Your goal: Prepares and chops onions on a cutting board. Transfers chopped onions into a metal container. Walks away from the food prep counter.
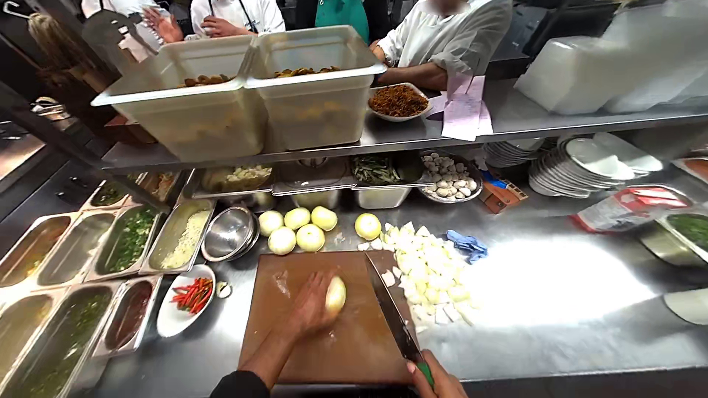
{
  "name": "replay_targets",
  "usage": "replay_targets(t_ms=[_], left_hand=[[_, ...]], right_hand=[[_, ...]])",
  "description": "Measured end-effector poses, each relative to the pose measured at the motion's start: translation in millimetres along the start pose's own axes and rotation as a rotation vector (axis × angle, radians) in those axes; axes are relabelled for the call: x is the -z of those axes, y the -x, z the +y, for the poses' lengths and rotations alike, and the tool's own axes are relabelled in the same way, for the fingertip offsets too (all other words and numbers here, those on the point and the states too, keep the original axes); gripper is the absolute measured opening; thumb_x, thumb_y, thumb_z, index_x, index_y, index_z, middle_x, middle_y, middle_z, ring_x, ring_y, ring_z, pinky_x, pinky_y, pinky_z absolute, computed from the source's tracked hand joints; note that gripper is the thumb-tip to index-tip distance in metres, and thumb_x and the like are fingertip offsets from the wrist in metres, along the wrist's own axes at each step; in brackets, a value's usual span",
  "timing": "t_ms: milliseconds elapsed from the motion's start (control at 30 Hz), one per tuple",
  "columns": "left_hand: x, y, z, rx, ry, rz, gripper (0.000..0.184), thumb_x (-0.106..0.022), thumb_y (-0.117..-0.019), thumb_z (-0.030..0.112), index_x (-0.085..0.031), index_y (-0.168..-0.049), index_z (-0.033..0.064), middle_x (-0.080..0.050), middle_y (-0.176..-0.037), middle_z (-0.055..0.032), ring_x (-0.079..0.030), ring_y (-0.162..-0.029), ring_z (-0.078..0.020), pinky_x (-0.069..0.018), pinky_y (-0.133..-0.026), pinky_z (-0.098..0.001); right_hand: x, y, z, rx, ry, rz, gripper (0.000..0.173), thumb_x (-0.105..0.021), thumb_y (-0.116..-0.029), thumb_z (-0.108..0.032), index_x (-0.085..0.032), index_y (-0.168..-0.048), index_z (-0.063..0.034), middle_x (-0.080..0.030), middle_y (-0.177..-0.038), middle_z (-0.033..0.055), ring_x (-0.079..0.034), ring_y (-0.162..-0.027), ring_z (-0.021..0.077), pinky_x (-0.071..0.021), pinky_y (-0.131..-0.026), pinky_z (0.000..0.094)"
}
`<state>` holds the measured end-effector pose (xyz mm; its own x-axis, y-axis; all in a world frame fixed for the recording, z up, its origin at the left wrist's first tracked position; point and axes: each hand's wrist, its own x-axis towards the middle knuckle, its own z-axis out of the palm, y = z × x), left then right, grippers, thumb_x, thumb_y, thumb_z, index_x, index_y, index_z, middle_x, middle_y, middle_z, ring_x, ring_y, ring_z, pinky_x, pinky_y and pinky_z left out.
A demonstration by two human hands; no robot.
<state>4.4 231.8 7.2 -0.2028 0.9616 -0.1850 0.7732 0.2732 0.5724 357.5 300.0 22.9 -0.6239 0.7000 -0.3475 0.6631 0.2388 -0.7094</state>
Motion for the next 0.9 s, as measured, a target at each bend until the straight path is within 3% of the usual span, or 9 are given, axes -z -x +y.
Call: replay_targets(t_ms=[133, 200, 300, 367, 433, 500, 600, 700, 900], left_hand=[[-8.4, 39.7, -25.5, 0.008, -0.031, 0.032, 0.115, -0.089, -0.0695, 0.049, -0.027, -0.162, 0.0238, -0.033, -0.165, -0.0088, -0.029, -0.154, -0.0313, -0.0305, -0.124, -0.0499], [4.8, 48.1, -31.0, 0.059, -0.003, 0.096, 0.12, -0.09, -0.0629, 0.058, -0.03, -0.161, 0.0235, -0.033, -0.165, -0.0099, -0.03, -0.153, -0.0304, -0.0319, -0.124, -0.0487], [30.3, 65.6, -41.7, 0.174, 0.171, 0.266, 0.08, -0.082, -0.0764, 0.042, -0.052, -0.145, 0.011, -0.048, -0.152, -0.0156, -0.044, -0.143, -0.0306, -0.0407, -0.118, -0.0454], [40.8, 69.5, -46.1, 0.192, 0.284, 0.529, 0.048, -0.067, -0.0884, 0.027, -0.061, -0.128, 0.0013, -0.06, -0.132, -0.0183, -0.06, -0.123, -0.0277, -0.0532, -0.104, -0.0418], [50.8, 58.2, -41.7, 0.198, 0.256, 0.716, 0.033, -0.057, -0.0979, 0.025, -0.066, -0.119, 0.0006, -0.067, -0.115, -0.0135, -0.067, -0.108, -0.0217, -0.0577, -0.096, -0.038], [63.1, 35.6, -29.8, 0.204, 0.151, 0.617, 0.035, -0.048, -0.1047, 0.028, -0.067, -0.121, 0.0041, -0.069, -0.116, -0.0105, -0.067, -0.112, -0.0199, -0.0551, -0.101, -0.0378], [64.8, -16.1, -16.3, 0.109, 0.077, 0.28, 0.037, -0.041, -0.1076, 0.025, -0.064, -0.13, 0.0081, -0.067, -0.129, -0.012, -0.062, -0.125, -0.0246, -0.0493, -0.11, -0.0437], [52.0, -54.0, -18.8, -0.041, 0.137, 0.131, 0.032, -0.041, -0.1073, 0.021, -0.062, -0.13, 0.0098, -0.068, -0.123, -0.0131, -0.066, -0.118, -0.0267, -0.0532, -0.103, -0.0467], [23.1, -68.1, -51.3, -0.023, 0.299, 0.264, 0.03, -0.044, -0.1064, 0.021, -0.064, -0.126, 0.011, -0.069, -0.114, -0.012, -0.068, -0.108, -0.0254, -0.0566, -0.096, -0.0467]], right_hand=[[-17.1, -16.7, -47.7, 0.05, 0.291, -0.119, 0.047, -0.045, -0.106, -0.047, -0.06, -0.122, -0.0057, -0.07, -0.083, 0.0158, -0.072, -0.08, 0.036, -0.0564, -0.073, 0.0574], [-17.2, -22.5, -81.2, 0.059, 0.37, -0.184, 0.045, -0.043, -0.1063, -0.046, -0.06, -0.123, -0.0078, -0.071, -0.085, 0.0156, -0.072, -0.083, 0.0362, -0.0571, -0.074, 0.0567], [-13.7, -33.5, -115.1, 0.066, 0.46, -0.263, 0.042, -0.041, -0.1068, -0.044, -0.057, -0.125, -0.0097, -0.071, -0.087, 0.0156, -0.072, -0.086, 0.0363, -0.0568, -0.075, 0.0555], [-12.3, -36.2, -128.1, 0.045, 0.509, -0.315, 0.042, -0.04, -0.1073, -0.044, -0.056, -0.127, -0.0106, -0.071, -0.09, 0.0165, -0.072, -0.088, 0.0372, -0.0565, -0.077, 0.0564], [-12.9, -35.5, -135.7, 0.023, 0.567, -0.343, 0.04, -0.04, -0.1073, -0.043, -0.055, -0.128, -0.0117, -0.072, -0.091, 0.0168, -0.072, -0.091, 0.0379, -0.0567, -0.077, 0.0571], [-12.7, -35.0, -140.4, 0.006, 0.616, -0.349, 0.04, -0.04, -0.1072, -0.041, -0.055, -0.129, -0.012, -0.072, -0.092, 0.0172, -0.073, -0.091, 0.0386, -0.0569, -0.077, 0.0571], [-8.7, -37.4, -152.5, -0.027, 0.675, -0.386, 0.04, -0.04, -0.107, -0.042, -0.054, -0.13, -0.013, -0.072, -0.093, 0.0171, -0.073, -0.092, 0.0382, -0.0574, -0.078, 0.0561], [-4.8, -44.4, -173.9, -0.069, 0.709, -0.455, 0.039, -0.04, -0.1073, -0.04, -0.053, -0.13, -0.0118, -0.071, -0.095, 0.0181, -0.072, -0.094, 0.0385, -0.0571, -0.079, 0.0565], [-37.5, -59.7, -148.5, -0.106, 0.693, -0.403, 0.037, -0.04, -0.1073, -0.04, -0.054, -0.129, -0.0136, -0.071, -0.091, 0.0161, -0.073, -0.09, 0.0374, -0.0581, -0.076, 0.055]])
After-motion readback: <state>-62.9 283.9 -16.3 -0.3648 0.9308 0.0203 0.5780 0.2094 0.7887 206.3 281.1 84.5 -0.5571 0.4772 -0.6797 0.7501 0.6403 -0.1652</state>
